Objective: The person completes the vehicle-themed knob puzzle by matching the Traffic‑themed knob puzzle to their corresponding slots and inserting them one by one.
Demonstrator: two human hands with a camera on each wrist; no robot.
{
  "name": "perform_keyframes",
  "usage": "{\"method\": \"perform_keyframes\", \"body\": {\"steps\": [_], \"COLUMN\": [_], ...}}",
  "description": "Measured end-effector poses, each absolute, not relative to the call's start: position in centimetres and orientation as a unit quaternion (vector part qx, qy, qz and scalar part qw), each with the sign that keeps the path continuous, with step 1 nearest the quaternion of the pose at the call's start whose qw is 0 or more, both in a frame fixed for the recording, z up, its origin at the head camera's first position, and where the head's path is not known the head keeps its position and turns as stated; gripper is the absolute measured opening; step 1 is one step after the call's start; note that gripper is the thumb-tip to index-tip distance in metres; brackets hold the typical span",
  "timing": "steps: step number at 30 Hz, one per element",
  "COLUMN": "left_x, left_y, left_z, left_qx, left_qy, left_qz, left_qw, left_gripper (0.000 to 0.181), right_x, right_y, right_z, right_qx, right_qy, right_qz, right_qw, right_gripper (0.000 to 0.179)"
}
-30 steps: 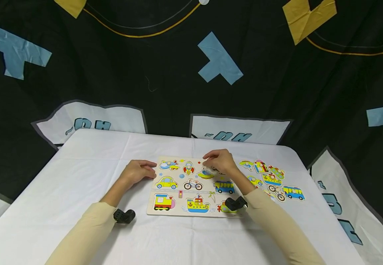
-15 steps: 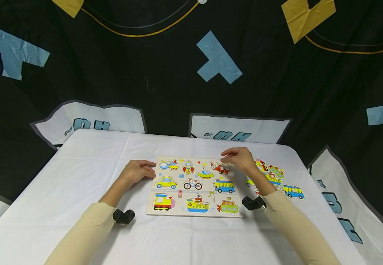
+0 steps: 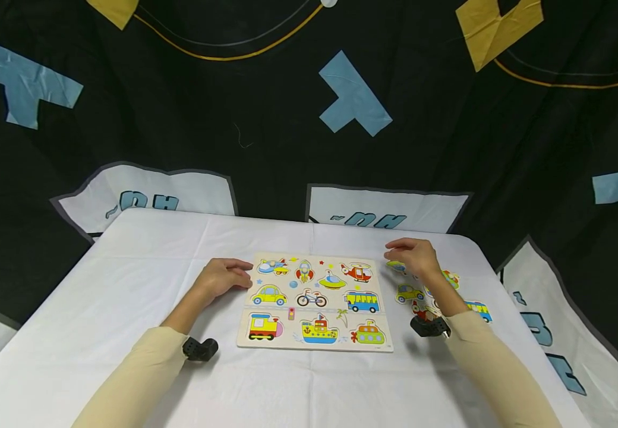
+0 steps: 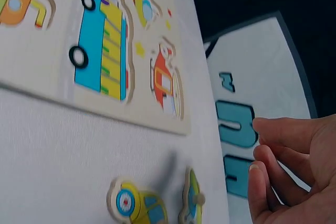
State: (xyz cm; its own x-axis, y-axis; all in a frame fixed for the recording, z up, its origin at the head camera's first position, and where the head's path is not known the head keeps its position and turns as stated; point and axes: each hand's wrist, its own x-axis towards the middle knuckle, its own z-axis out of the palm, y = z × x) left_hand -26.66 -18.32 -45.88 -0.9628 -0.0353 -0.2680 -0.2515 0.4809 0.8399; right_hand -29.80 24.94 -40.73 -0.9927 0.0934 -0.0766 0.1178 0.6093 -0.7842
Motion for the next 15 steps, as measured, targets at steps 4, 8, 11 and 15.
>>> {"method": "perform_keyframes", "body": {"steps": [4, 8, 11, 15], "left_x": [-26.6, -26.6, -26.5, -26.5], "left_y": [-18.3, -18.3, -18.3, -18.3], "left_z": [-45.9, -45.9, -45.9, -45.9], "left_qx": [-0.084, -0.084, -0.084, -0.082], "left_qy": [0.852, 0.854, 0.854, 0.854], "left_qz": [0.505, 0.504, 0.503, 0.504], "left_qw": [0.106, 0.103, 0.103, 0.102], "left_gripper": [0.049, 0.049, 0.049, 0.049], "right_x": [-29.8, -29.8, -30.0, -30.1], "right_y": [26.0, 26.9, 27.5, 28.2], "right_z": [-41.1, -41.8, -42.4, -43.4], "right_qx": [0.078, 0.092, 0.1, 0.105], "right_qy": [0.898, 0.898, 0.897, 0.9], "right_qz": [-0.432, -0.431, -0.43, -0.423], "right_qw": [0.008, 0.008, 0.009, 0.007], "right_gripper": [0.035, 0.036, 0.035, 0.035]}}
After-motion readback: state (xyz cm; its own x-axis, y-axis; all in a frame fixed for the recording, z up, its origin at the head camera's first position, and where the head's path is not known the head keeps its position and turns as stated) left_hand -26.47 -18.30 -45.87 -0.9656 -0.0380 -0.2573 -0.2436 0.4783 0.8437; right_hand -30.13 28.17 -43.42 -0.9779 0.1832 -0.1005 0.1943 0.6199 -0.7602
